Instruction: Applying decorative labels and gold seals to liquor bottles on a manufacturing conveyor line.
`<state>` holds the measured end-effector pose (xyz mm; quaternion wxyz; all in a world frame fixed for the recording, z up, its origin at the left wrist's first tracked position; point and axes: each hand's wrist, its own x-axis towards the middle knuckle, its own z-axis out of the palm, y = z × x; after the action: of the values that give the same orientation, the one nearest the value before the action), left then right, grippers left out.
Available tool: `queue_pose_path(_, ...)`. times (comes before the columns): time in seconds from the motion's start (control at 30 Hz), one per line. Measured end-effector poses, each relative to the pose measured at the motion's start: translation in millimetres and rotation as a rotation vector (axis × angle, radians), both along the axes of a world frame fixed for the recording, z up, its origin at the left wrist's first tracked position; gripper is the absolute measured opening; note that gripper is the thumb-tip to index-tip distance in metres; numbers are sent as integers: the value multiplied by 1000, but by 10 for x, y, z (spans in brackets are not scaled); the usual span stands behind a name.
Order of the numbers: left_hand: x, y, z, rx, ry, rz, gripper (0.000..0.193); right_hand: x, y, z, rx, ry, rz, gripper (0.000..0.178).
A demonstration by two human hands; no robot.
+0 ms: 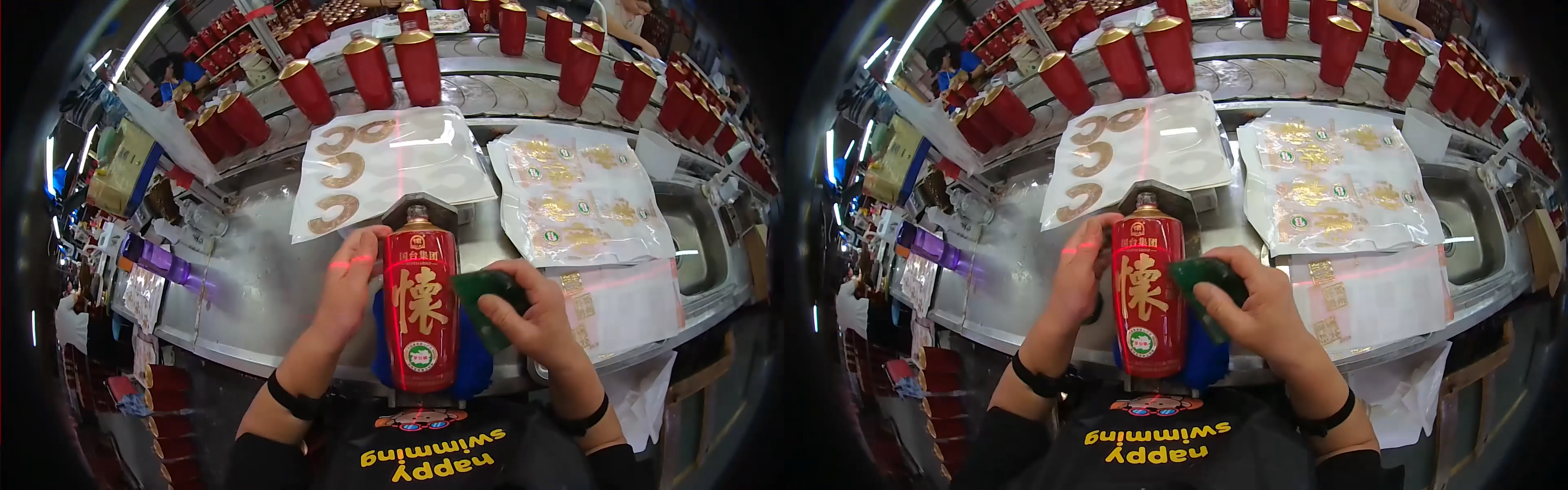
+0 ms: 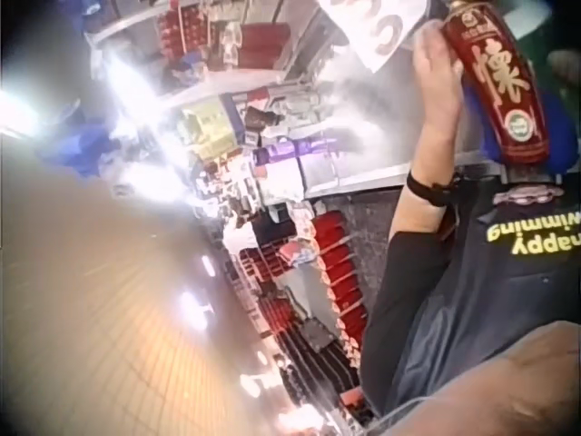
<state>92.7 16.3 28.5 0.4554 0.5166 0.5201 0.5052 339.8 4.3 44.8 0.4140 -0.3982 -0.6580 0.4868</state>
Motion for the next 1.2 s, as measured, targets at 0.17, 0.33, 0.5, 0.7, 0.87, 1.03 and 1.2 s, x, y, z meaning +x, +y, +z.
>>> queue_pose_path(0.17,95,158,-46,-351,-739,-327,60,-22,-19,-39,56,61,-116,31)
queue_pose_path(0.33,113,199,-47,-409,-773,-377,57,-36,-102,-44,-16,162,-118,31)
queue_pose_path(0.5,118,75,-73,-435,-839,-330,55,-5,-141,-16,10,183,-126,31)
queue_pose_path(0.7,83,-49,111,-130,-746,-534,62,3,-187,4,13,244,-146,34)
queue_pose_path(0.87,85,-141,198,-25,-674,-410,60,-5,-226,33,53,203,-133,36)
queue_pose_path(1.03,110,-177,249,2,-682,-438,60,8,-261,29,19,240,-132,36)
queue_pose_path(1.2,95,-173,224,19,-662,-461,59,8,-270,17,31,217,-129,37)
